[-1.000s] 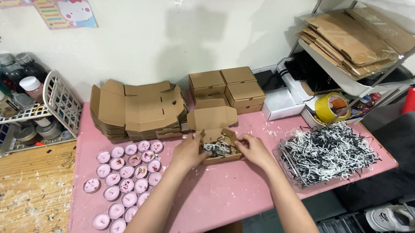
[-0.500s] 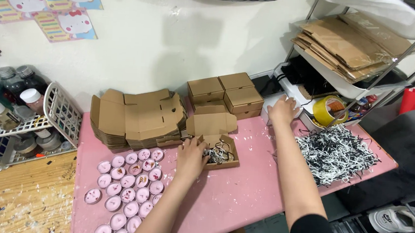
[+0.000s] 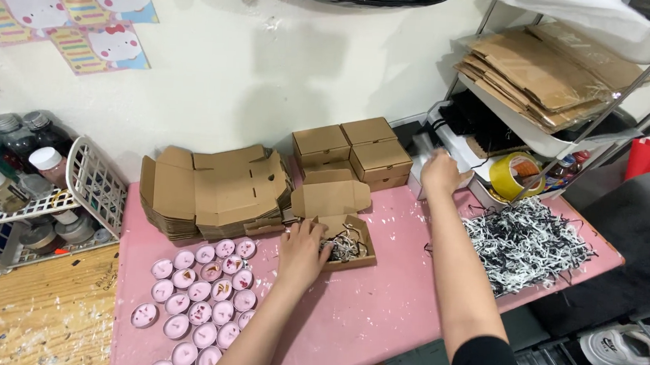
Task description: The recorder is packaging pink heart-shaped candle melts into cardboard boxes, adding shredded paper filler and small plastic bags.
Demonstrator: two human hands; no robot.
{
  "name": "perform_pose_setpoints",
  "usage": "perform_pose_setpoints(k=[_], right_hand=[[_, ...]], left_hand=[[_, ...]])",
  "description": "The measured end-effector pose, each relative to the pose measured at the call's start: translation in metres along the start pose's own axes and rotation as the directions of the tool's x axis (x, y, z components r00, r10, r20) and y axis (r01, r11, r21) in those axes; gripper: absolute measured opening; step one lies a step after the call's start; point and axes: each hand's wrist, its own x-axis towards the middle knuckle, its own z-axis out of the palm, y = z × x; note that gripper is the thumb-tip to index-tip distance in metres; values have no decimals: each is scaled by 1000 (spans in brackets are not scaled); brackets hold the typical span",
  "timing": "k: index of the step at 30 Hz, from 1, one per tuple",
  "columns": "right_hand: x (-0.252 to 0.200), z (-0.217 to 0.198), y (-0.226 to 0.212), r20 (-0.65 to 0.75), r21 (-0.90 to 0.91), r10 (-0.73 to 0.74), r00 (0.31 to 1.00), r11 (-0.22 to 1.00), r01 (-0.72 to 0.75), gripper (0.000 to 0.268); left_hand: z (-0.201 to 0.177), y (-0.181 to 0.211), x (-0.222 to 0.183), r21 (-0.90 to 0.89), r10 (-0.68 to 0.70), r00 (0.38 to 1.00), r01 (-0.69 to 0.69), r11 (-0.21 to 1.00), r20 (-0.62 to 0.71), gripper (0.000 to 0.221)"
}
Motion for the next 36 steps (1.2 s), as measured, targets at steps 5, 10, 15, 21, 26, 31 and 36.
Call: perform_pose_setpoints(k=[5,10,15,21,26,31,36], right_hand=[[-42,-2,-5,-9,716,-242,970,675,175,29],[-153,-66,-63,521,806,-360,774,506,-307,51],[-187,-17,-60,560,829,-551,619,361,-428,53],[-198,-8,-64,292,955,-507,811,111,-275,41],[-196,15,-45,272,960,-335,902,156,-231,12],[-196,28,-40,265,943,-406,874,300,-147,13],[-205,11,-49,129,941,-595,794,326,91,17]], left_hand=[[9,-3,8,-177,-27,996,11,984,-88,56],[4,-12,27,-818,-163,977,205,537,138,75],[57,-73,31,-945,-299,945,211,248,132,33],[7,-62,24,-852,-318,932,303,427,172,21],[-36,-38,20,-754,-240,838,545,366,489,30],[-30,-41,20,-646,-136,975,220,731,178,65],[-49,-28,18,-775,-166,960,279,567,224,53]])
